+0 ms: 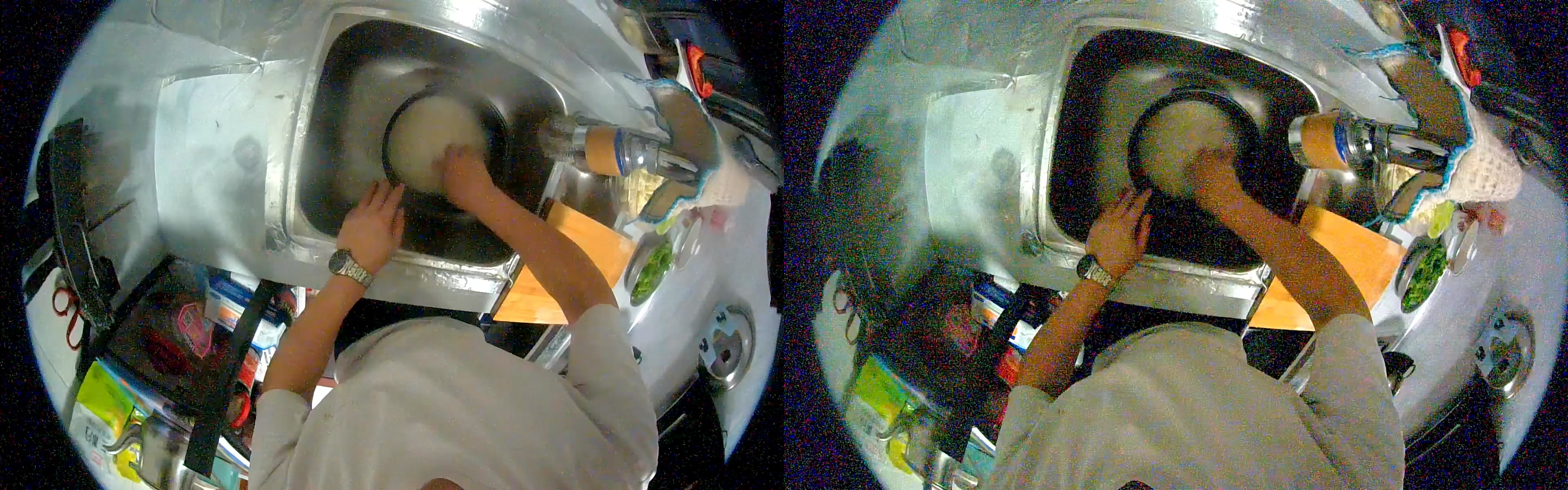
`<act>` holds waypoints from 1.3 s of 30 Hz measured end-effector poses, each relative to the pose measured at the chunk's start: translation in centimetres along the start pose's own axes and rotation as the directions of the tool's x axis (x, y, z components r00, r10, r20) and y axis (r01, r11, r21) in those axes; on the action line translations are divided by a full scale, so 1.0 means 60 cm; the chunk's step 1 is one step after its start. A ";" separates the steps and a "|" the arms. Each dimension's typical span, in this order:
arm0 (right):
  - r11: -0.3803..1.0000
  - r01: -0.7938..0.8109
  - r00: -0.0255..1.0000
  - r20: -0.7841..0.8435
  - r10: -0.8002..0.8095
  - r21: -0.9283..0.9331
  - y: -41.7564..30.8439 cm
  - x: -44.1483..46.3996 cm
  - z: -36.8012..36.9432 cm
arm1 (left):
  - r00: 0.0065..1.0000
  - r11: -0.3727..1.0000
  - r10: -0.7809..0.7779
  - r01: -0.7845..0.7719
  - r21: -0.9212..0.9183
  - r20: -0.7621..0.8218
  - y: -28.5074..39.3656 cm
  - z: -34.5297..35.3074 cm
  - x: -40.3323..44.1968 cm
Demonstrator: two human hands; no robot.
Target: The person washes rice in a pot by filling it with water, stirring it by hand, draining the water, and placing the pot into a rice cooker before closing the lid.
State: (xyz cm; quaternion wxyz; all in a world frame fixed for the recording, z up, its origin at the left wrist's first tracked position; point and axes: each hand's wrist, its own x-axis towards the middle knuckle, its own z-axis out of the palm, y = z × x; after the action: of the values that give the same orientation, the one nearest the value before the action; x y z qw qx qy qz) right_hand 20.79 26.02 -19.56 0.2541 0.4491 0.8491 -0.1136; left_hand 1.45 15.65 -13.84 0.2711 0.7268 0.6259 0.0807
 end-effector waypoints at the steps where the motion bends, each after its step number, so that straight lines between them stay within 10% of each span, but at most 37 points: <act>1: 0.991 0.115 0.993 -0.021 -0.114 0.068 -0.014 -0.001 -0.006 | 1.000 1.000 -0.001 0.001 0.016 0.028 0.002 -0.001 -0.003; 4: 0.964 0.245 0.948 -0.236 -0.215 0.106 -0.025 0.049 0.047 | 0.998 1.000 -0.028 0.028 0.008 0.063 -0.001 0.000 -0.002; 10: 0.960 -0.071 0.972 -0.198 0.127 0.272 0.005 0.034 0.037 | 1.000 0.999 0.000 -0.001 0.036 0.030 0.000 0.000 0.000; 13: 1.000 -0.015 0.975 -0.222 0.017 0.010 -0.005 0.001 0.035 | 0.985 0.998 -0.067 0.065 0.014 0.158 0.008 -0.010 0.002; 15: 0.942 0.331 0.944 -0.040 -0.329 0.049 0.004 0.013 0.039 | 0.988 0.998 -0.059 0.059 0.005 0.141 0.006 -0.005 -0.001; 21: 0.993 0.021 0.983 -0.185 0.001 0.116 0.017 -0.022 0.018 | 0.993 0.999 -0.039 0.037 0.020 0.109 -0.001 -0.001 -0.003; 24: 0.976 0.137 0.983 0.099 -0.155 0.171 -0.013 -0.031 0.030 | 0.992 0.998 -0.056 0.055 0.014 0.115 0.000 -0.002 0.002; 28: 0.884 0.238 0.951 0.089 -0.296 0.402 -0.032 0.023 0.059 | 0.997 1.000 -0.021 0.020 0.021 0.073 -0.004 0.003 0.000; 34: 0.955 0.208 0.929 -0.349 -0.125 0.211 0.018 0.029 0.028 | 0.994 0.999 -0.044 0.043 0.015 0.103 -0.003 0.003 0.002; 37: 0.974 0.122 0.989 -0.109 -0.103 0.190 0.008 -0.017 -0.004 | 0.992 0.998 -0.055 0.055 0.004 0.113 0.005 -0.006 0.003; 39: 0.921 0.385 0.860 0.337 -0.383 0.062 -0.016 -0.012 0.024 | 0.993 0.999 -0.050 0.050 0.008 0.107 0.004 -0.002 0.002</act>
State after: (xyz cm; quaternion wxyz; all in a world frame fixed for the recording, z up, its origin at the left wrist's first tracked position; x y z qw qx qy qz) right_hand 20.82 24.38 -20.46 0.3715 0.2434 0.8645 -0.2352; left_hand 1.61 15.79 -13.65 0.3042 0.7149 0.6287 0.0333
